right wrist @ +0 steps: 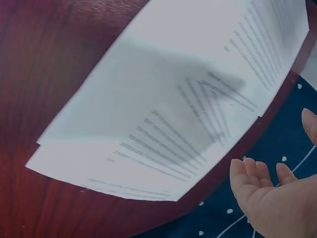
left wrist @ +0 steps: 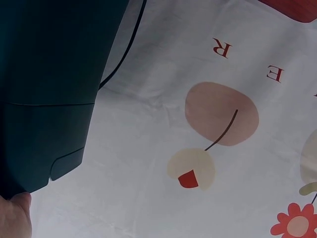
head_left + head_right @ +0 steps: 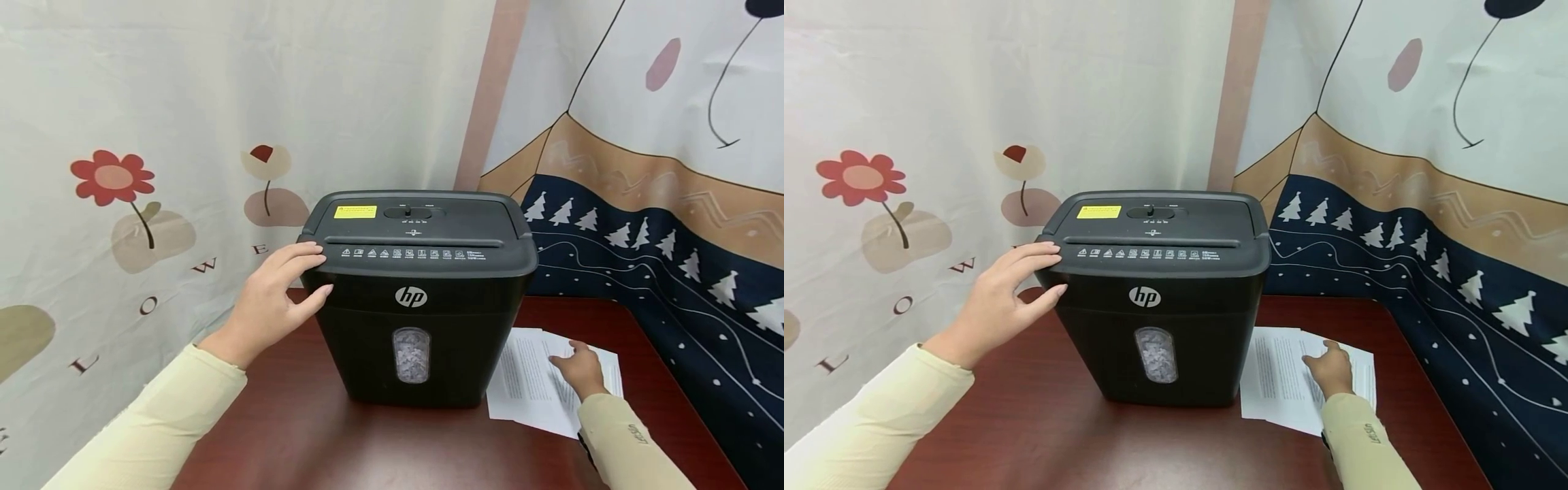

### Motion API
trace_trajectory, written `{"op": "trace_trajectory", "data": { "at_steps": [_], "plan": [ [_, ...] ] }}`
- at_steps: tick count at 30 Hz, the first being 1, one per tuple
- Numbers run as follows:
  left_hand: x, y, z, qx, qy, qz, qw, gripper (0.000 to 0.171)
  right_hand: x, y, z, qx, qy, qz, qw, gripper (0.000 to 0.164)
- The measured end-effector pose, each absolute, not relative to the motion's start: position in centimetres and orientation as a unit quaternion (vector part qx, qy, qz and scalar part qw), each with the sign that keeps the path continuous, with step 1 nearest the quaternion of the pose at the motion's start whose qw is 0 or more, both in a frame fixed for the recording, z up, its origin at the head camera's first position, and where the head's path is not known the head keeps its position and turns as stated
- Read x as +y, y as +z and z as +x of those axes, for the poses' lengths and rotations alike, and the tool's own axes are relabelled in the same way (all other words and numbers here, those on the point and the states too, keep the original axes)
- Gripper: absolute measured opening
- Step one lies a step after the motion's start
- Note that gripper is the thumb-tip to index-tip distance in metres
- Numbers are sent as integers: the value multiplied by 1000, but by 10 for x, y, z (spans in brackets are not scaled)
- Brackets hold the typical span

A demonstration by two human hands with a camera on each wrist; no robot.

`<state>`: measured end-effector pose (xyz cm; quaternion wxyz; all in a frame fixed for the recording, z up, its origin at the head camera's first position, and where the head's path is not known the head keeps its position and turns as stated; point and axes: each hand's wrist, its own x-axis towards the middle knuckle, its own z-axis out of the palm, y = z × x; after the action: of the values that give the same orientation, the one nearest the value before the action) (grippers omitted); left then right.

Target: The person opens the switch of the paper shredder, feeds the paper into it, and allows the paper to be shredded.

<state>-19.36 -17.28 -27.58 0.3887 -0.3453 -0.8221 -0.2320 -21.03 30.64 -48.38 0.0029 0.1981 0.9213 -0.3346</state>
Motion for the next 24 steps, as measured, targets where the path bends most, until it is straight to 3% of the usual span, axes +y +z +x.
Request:
{"op": "trace_trajectory", "data": {
  "at_steps": [24],
  "plan": [
    [-171, -278, -194, -820, -251, -338, 387, 36, 296, -513, -211, 935, -279, 214, 46, 70]
  ]
}}
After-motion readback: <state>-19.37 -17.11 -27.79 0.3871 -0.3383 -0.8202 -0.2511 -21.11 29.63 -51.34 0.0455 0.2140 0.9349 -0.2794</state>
